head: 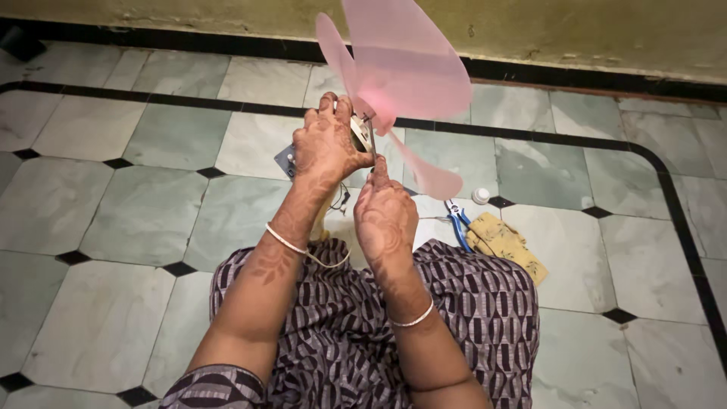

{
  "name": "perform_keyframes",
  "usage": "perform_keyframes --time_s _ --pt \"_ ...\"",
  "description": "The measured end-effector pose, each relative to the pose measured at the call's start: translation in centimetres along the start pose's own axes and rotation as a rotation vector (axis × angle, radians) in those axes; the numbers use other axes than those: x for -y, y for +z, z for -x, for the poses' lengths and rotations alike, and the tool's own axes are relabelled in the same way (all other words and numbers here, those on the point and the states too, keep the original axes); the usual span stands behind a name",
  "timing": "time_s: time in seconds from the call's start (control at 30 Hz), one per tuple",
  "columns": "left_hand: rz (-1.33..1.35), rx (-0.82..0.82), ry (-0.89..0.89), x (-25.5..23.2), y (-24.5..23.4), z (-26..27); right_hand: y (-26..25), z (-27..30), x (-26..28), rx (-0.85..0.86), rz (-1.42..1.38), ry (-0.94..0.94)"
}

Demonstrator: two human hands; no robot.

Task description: The person sits on the floor and cleans a disassembled electric fan. They wipe the fan blades and motor housing with a cloth, use a screwdriver to adjust the motor, and reattach the fan blades to the motor shaft.

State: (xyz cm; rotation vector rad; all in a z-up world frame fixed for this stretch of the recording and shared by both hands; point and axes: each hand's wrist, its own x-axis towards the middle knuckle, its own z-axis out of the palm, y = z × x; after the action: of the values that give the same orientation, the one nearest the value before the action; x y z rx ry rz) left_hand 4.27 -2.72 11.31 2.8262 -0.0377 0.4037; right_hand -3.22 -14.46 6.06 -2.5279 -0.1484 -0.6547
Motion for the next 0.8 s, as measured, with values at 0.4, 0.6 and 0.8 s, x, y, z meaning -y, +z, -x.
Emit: perform_keyframes --time_s 0.4,0.6,0.8 --pt "0.000 -0.005 0.010 0.5 -0.1 -0.4 -1.6 -0.8 0.1 0.084 -0.147 0.049" --pt "-0.027 -0.008 0.035 1.0 0.3 -0.3 -0.2 -0.7 0.3 0.034 -0.128 0.061" --pt "-0.034 -0.081 0.084 1.4 0.6 0.0 1.9 -0.5 -1.7 0.069 -0.535 0.332"
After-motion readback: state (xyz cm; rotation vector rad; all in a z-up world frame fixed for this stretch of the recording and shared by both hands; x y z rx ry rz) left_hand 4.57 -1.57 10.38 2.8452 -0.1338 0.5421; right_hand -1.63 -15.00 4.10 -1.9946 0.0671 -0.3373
